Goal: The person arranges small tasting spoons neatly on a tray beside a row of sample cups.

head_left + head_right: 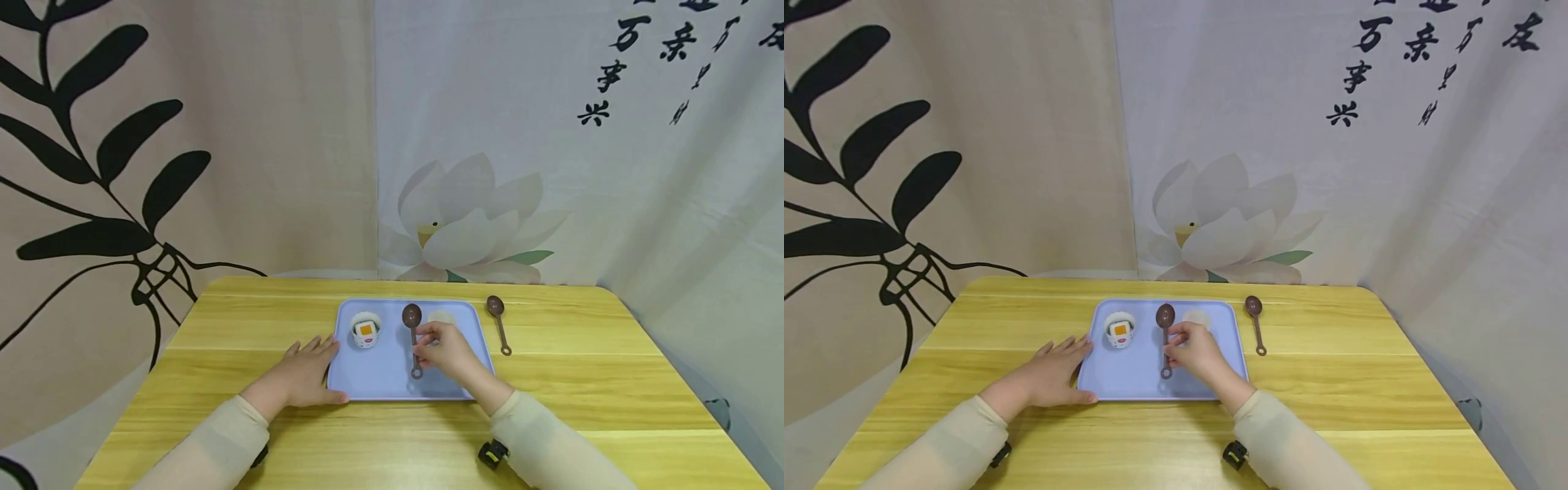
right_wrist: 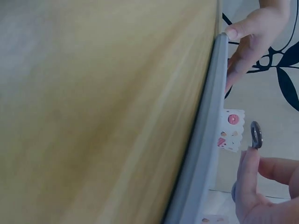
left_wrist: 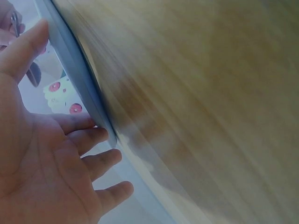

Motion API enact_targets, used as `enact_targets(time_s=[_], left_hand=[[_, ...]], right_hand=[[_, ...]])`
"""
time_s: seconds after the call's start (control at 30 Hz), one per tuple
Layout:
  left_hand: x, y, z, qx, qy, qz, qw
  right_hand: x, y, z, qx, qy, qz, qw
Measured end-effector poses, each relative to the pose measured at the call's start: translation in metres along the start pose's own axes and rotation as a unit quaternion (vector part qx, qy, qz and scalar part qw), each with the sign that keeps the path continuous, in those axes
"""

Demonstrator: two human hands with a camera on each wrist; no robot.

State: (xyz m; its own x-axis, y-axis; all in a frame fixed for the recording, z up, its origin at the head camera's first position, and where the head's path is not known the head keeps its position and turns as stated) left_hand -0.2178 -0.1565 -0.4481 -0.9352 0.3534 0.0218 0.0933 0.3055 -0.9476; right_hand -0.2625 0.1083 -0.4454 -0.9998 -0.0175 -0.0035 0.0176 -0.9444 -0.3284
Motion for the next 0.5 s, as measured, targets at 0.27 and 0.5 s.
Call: enact_targets(time_s=[0.27,0.5], left_hand=[[0.0004,0.0007,0.0005,-0.002,-0.001,0.0,1.0],[0.0006,0.0015,0.0012,-0.002,-0.002,0.002,1.0]], right_hand=[[0.0026,0.0068,-0.0014,-0.013,0.013,0.001,1.0],[0.0051,0.0111,-0.0026,-0.009,0.028,0.004,1.0]])
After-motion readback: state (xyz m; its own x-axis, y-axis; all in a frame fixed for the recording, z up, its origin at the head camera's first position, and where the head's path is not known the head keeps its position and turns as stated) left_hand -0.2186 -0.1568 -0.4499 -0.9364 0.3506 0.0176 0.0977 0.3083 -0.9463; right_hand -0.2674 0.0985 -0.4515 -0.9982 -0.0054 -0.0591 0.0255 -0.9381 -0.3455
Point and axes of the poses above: each hand's wrist, its own x-axis towards the middle knuckle, its own y-axis out of the palm, z = x × y, the point moved 4 cm from there along x, towards the middle knuckle, and after that the axes turned 13 degrees about -z, right-handed, at the moved point
